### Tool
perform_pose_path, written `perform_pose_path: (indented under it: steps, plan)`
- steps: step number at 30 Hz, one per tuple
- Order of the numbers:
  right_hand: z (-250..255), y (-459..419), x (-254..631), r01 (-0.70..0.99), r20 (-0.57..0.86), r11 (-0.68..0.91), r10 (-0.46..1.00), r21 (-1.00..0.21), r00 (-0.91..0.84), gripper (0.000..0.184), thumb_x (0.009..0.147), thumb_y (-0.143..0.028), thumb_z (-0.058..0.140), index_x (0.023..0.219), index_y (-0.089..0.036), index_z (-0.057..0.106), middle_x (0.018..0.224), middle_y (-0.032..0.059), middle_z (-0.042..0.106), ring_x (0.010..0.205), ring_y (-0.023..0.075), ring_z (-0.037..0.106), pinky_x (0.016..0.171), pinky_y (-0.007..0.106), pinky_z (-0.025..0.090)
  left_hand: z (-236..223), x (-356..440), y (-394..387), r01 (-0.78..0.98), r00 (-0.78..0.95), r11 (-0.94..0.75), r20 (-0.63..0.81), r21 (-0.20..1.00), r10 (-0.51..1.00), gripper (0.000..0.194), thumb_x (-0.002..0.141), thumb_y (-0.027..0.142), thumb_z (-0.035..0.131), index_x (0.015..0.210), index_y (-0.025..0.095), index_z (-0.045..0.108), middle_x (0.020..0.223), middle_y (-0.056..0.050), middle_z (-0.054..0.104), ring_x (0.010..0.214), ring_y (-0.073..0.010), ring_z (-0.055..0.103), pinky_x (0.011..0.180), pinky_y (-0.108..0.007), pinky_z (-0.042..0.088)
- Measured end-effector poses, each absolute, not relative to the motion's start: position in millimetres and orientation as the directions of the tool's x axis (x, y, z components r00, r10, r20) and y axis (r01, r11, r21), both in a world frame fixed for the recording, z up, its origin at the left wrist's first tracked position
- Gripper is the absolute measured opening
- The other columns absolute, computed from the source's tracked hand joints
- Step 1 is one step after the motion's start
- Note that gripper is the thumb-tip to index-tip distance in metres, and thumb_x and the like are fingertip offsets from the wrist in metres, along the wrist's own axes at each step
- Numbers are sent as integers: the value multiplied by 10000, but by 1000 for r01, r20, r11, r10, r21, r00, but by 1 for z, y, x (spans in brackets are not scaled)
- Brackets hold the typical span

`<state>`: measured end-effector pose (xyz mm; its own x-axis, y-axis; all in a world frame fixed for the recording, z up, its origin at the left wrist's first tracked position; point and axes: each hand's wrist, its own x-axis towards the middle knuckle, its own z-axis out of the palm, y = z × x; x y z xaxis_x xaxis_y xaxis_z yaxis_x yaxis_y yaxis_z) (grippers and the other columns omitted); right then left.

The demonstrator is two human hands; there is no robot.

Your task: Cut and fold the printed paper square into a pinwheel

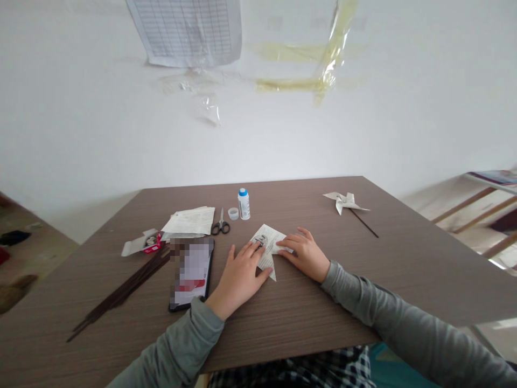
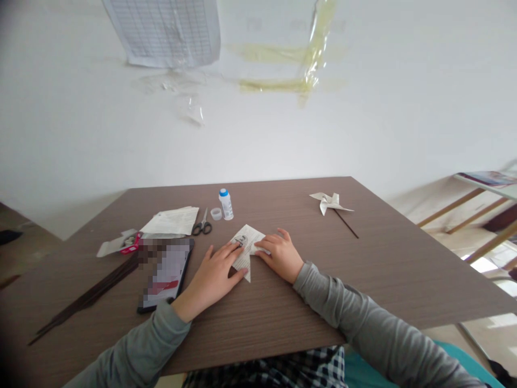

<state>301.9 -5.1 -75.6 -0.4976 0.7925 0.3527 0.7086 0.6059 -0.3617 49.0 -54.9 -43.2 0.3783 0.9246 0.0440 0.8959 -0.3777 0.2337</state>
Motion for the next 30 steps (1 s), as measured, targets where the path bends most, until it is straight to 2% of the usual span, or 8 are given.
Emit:
perform_pose_path:
  steps: [3,7,12,15,20,25,30]
  plan:
    - [-76,-5,302,693,347,621,782,-365,-518,253,1172,-369,674,1283,-402,898,1297,109,909,1197,385,840,1340,740,441,-46,48,-54,891,384,-385,52,242,922,545,1146,374,685,1680,272,709,1809,-172,636,1731,-421,540,1439,-775,358]
    - [-78,-4,303,670,364,651,758,-356,-542,261,1171,-370,695,1309,-446,903,1274,88,918,1218,378,838,1325,711,487,-45,51,-53,892,370,-373,61,253,927,504,1144,369,686,1636,278,742,1777,-164,669,1704,-415,564,1432,-753,384]
    - [-78,-4,304,672,353,652,757,-351,-550,281,1176,-334,692,1308,-440,917,1268,90,916,1224,368,846,1311,683,524,-41,57,-52,904,333,-338,66,262,941,426,1148,304,695,1559,239,786,1716,-163,714,1653,-402,616,1438,-696,412]
    - [-78,-5,304,663,353,662,749,-351,-561,314,1187,-337,660,1348,-453,903,1294,81,916,1228,363,842,1307,688,527,-41,59,-53,899,337,-347,87,267,938,414,1140,263,709,1547,229,780,1682,-162,734,1627,-406,637,1433,-709,420]
    - [-79,-5,303,657,328,656,755,-371,-568,318,1197,-339,635,1332,-433,906,1344,80,909,1270,375,823,1320,693,485,-39,58,-53,897,345,-351,68,268,936,518,1134,260,708,1650,221,700,1699,-171,718,1631,-409,625,1445,-751,371]
    - [-81,-5,302,669,337,662,749,-338,-570,303,1187,-315,677,1318,-442,918,1329,71,909,1263,364,825,1283,638,529,-35,58,-51,904,351,-349,36,246,936,551,1126,292,707,1677,283,699,1713,-155,706,1639,-417,606,1438,-780,349]
    - [-90,-2,303,650,420,704,702,-285,-575,335,1222,-363,620,1317,-452,928,1267,62,918,1197,342,849,1260,627,575,-30,58,-52,906,353,-348,23,241,935,524,1111,317,749,1635,292,757,1712,-162,706,1637,-444,610,1435,-767,367]
